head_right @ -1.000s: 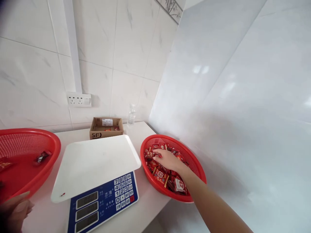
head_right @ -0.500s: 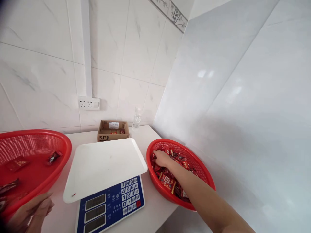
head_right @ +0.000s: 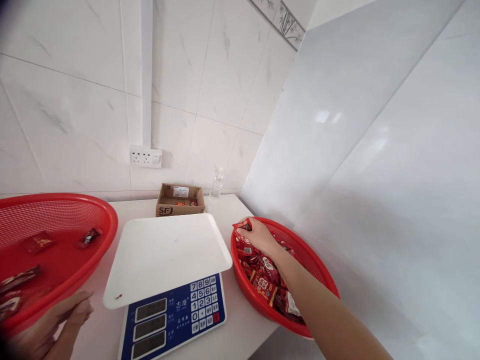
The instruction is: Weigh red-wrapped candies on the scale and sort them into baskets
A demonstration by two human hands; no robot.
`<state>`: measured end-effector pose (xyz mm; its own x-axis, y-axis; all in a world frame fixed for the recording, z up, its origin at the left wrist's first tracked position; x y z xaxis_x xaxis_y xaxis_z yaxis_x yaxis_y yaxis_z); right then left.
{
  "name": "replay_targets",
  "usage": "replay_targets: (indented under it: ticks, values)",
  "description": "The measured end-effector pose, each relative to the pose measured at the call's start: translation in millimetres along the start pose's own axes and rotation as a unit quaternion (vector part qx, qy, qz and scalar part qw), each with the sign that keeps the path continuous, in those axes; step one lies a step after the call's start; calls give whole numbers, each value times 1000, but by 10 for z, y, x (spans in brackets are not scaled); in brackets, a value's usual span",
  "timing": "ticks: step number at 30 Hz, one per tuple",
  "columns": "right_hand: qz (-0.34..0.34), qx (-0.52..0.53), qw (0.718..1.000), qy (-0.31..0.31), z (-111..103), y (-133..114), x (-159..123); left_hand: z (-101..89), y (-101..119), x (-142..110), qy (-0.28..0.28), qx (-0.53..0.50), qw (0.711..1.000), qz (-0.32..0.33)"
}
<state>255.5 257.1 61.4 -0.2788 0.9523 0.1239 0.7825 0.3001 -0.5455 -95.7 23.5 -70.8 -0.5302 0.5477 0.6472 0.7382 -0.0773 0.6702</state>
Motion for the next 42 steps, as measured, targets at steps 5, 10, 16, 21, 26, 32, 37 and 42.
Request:
replay_targets:
  ticks: [5, 10, 16, 21, 26, 32, 37, 42]
  values:
    - [-74, 61, 995, -17, 308, -583, 17, -105, 223, 120, -66, 29, 994, 84]
    - [-101, 190, 975, -53, 655, -980, 70, -161, 334, 195, -36, 21, 992, 115]
    - [-120, 149, 977, -95, 938, -1145, -3, -147, 394, 191, -35, -9, 995, 98]
    - [-126, 104, 975, -148, 1132, -1171, -128, -167, 443, 200, -35, -25, 993, 107]
    - [-128, 122, 965, -195, 1219, -1289, -236, -172, 449, 213, -38, -17, 992, 119]
    - [-109, 135, 971, -167, 1062, -1272, -147, -163, 426, 211, -47, -22, 994, 95]
    - [-70, 87, 954, -278, 884, -1158, -80, -166, 436, 215, -46, -22, 995, 91]
    - [-96, -23, 961, -257, 791, -1159, -116, -160, 428, 216, -45, -14, 995, 90]
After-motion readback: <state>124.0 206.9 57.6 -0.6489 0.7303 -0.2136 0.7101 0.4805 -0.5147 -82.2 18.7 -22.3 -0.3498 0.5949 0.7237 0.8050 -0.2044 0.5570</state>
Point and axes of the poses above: each hand's wrist, its own x-axis towards the middle knuckle, its own z-axis out of the palm, y = z × x, the point moved 2 cm from there along x, towards the middle knuckle, and after that the axes turned 1 degree about z, right-handed, at the moved point
